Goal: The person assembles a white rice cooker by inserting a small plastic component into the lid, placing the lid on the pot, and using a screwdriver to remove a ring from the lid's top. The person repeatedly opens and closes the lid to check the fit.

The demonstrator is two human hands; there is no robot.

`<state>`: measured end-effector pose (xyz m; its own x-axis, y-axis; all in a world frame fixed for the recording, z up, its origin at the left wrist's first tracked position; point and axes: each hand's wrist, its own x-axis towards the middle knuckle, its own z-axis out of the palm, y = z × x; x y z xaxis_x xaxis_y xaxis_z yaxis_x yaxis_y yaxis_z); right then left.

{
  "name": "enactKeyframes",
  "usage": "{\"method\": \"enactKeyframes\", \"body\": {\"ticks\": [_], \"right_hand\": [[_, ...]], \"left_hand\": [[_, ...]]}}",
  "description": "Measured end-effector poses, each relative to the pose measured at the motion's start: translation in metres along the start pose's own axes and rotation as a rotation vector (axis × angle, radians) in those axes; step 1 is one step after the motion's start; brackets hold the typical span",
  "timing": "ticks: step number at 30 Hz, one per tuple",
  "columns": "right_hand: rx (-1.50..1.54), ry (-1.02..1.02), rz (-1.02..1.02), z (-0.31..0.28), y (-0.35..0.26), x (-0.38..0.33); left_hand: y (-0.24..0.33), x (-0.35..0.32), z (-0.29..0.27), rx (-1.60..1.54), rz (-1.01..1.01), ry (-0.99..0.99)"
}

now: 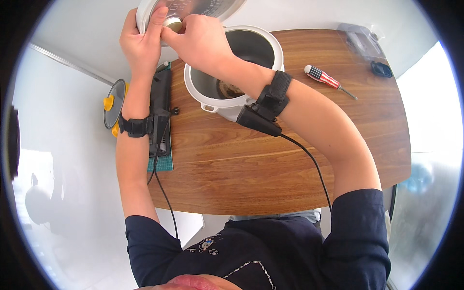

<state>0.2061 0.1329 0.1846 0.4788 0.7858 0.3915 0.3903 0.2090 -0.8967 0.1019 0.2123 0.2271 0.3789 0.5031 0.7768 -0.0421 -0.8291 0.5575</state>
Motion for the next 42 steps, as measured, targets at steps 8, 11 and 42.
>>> {"method": "enactKeyframes", "body": {"ticks": [8,11,42], "right_hand": [[0.352,-0.089,0.150,-0.001,-0.003,-0.006],[0.456,-0.138,0.201,-0.003,-0.008,-0.008],[0.046,-0.138,0.112,0.003,0.001,-0.001]], "left_hand": [[0.001,-0.003,0.003,0.034,0.036,-0.002],[-0.017,0.001,-0.005,0.099,0.104,0.052],[-0.012,-0.007,-0.016,0.097,0.079,-0.073]]}}
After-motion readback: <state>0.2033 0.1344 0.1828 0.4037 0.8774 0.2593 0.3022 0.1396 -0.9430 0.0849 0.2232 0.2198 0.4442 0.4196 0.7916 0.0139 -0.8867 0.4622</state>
